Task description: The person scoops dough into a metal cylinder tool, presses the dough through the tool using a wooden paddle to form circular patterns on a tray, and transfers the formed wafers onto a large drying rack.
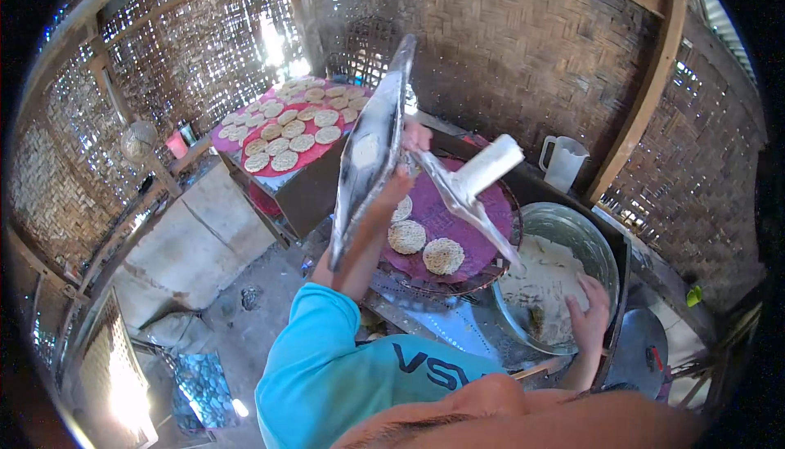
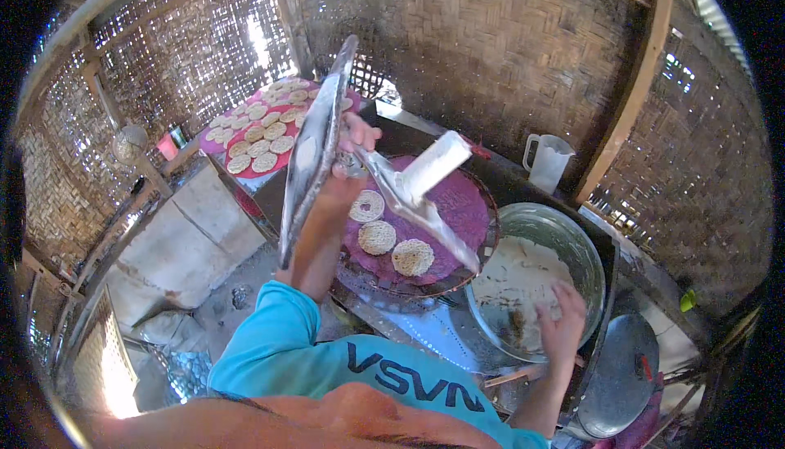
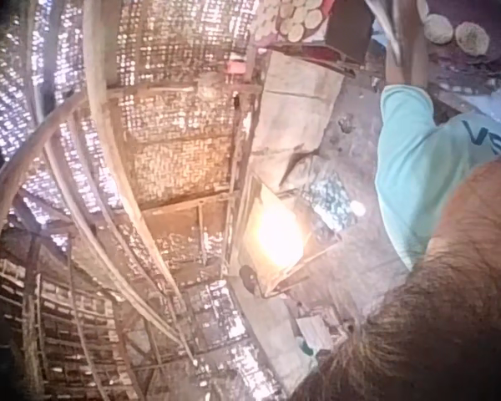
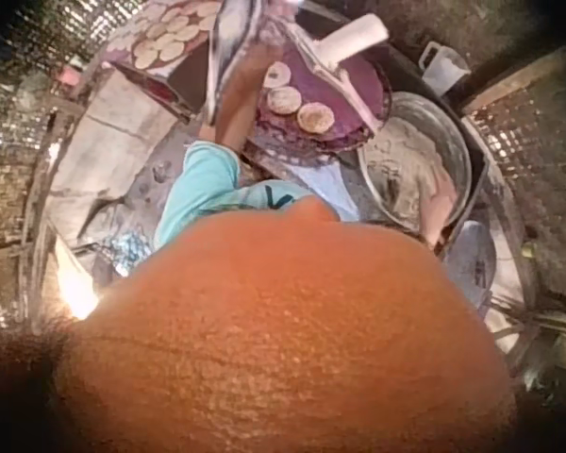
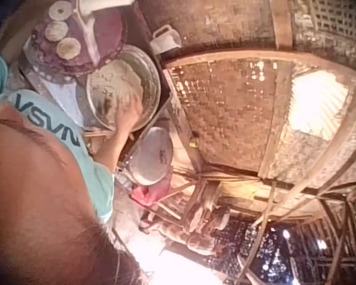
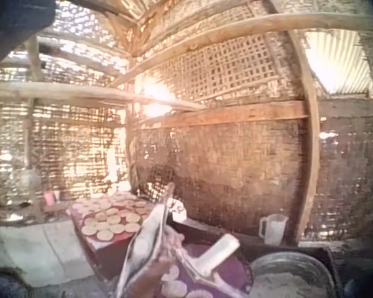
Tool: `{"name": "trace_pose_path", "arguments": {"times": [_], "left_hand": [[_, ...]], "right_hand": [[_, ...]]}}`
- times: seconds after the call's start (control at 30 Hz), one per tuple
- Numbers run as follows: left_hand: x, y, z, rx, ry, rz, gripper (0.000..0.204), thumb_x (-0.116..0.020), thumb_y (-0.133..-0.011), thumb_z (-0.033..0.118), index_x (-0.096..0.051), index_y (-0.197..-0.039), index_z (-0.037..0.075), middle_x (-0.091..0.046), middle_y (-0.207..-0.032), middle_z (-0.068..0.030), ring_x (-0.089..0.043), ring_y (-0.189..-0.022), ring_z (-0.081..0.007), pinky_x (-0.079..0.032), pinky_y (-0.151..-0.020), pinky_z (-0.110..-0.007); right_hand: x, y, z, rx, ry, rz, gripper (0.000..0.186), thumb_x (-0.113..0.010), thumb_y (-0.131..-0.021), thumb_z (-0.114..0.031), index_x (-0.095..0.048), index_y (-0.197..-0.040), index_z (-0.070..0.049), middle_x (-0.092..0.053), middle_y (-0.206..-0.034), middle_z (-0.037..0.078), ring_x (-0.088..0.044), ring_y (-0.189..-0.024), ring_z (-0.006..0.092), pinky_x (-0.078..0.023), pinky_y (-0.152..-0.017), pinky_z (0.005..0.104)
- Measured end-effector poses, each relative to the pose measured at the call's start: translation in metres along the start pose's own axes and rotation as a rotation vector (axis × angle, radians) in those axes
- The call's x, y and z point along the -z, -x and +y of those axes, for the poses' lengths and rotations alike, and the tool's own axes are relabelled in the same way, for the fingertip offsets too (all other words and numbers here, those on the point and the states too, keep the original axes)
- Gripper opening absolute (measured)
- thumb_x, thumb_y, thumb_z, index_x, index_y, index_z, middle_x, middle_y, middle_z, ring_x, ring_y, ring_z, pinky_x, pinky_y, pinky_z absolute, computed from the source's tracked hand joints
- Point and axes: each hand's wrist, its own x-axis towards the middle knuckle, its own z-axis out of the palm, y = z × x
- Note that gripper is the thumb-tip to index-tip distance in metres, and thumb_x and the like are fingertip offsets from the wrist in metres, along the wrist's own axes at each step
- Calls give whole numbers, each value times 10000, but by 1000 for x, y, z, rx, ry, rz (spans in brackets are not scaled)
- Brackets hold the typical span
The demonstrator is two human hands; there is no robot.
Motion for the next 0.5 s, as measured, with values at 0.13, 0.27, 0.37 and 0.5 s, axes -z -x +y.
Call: {"name": "trace_pose_path", "arguments": {"times": [0.13,0.27,0.37,0.5], "left_hand": [[-28,3,4,173,395,-22,325,-765,-614,371,-541,-727,164,-436,-825,0,-477,-763,-144,-392,-884,-377],[-8,5,-11,142,475,-322,328,-739,-669,283,-594,-925,139,-494,-1019,-71,-522,-897,-183,-394,-906,-391],[18,17,14,430,223,41,406,-703,-701,310,-570,-1031,116,-472,-1142,-105,-509,-988,-208,-378,-931,-385],[84,39,22,495,-408,-67,603,-613,-752,314,-405,-1258,62,-383,-1326,-116,-393,-1201,-230,-288,-1016,-371]], "right_hand": [[-58,-23,-116,7,-1300,-589,758,-415,-783,-624,-406,-1253,-29,-507,-1178,143,-484,-1064,286,-384,-871,377],[-102,-41,-141,-520,-1650,-649,900,-339,-737,-727,-359,-1260,5,-505,-1150,188,-526,-865,278,-424,-685,362],[-124,-57,-157,-1048,-1711,-482,970,-335,-696,-768,-347,-1249,29,-512,-1119,216,-566,-669,263,-460,-496,343],[-118,-99,-210,56,-1554,-804,856,-384,-763,-685,-345,-1262,10,-530,-1053,217,-552,-550,150,-392,-354,232]]}}
